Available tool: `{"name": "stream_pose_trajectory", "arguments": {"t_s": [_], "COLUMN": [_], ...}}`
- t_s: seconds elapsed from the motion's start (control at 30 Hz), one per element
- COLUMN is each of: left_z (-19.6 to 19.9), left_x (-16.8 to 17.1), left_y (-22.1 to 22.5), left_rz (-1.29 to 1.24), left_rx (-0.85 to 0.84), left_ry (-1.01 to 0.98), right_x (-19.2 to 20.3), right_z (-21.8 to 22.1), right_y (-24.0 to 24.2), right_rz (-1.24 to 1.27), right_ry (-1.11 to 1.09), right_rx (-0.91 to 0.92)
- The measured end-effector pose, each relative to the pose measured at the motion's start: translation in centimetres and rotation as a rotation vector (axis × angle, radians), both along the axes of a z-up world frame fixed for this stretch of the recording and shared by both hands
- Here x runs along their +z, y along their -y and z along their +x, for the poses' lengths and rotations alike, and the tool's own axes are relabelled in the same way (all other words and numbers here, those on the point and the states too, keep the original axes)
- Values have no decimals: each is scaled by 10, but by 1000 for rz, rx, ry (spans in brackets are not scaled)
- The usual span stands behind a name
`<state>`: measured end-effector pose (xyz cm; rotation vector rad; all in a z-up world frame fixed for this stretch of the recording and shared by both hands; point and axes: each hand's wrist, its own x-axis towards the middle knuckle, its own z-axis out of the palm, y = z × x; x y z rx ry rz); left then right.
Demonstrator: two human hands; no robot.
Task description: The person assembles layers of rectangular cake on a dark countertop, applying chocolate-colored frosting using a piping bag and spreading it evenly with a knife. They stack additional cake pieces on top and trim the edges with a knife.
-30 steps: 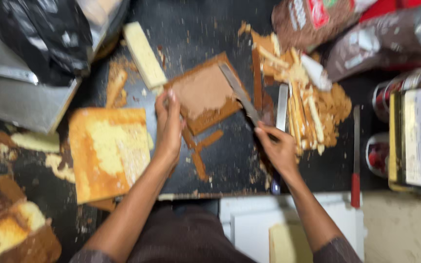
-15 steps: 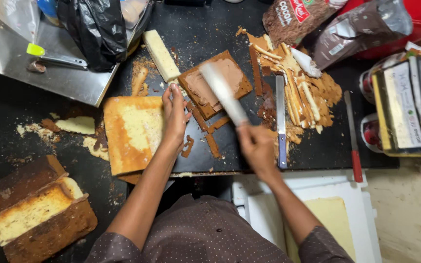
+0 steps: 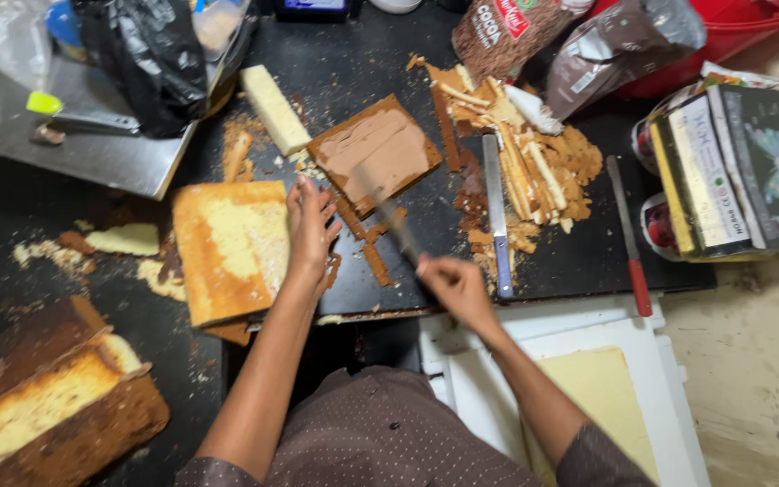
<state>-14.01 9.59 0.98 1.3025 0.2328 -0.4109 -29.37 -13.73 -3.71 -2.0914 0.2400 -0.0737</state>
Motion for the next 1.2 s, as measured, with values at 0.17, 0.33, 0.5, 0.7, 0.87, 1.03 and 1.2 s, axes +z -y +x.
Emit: {"name": "stream_pose_trajectory", "arguments": {"t_s": [0.17, 0.33, 0.5, 0.7, 0.87, 1.03, 1.2], "left_z": [24, 27, 27, 38, 37, 29, 33], "left_x": [-6, 5, 1, -1, 9, 11, 9], "left_y": [13, 26, 22, 10, 4, 18, 29], "left_rz": [63, 88, 7, 35, 112, 197, 331], "left_rx": [-3, 19, 105, 45, 41, 50, -60], "left_ry": [26, -3, 69, 171, 159, 270, 293], "right_x": [24, 40, 41, 63, 52, 30, 52], "right_z": [-3, 67, 74, 68, 73, 96, 118], "right_y": [11, 10, -33, 7, 10, 0, 44], "right_rz": [162, 142, -34, -775, -679, -817, -867], "right_ry": [92, -130, -163, 196, 187, 131, 70], "right_rx": [-139, -308, -32, 27, 134, 211, 81]}}
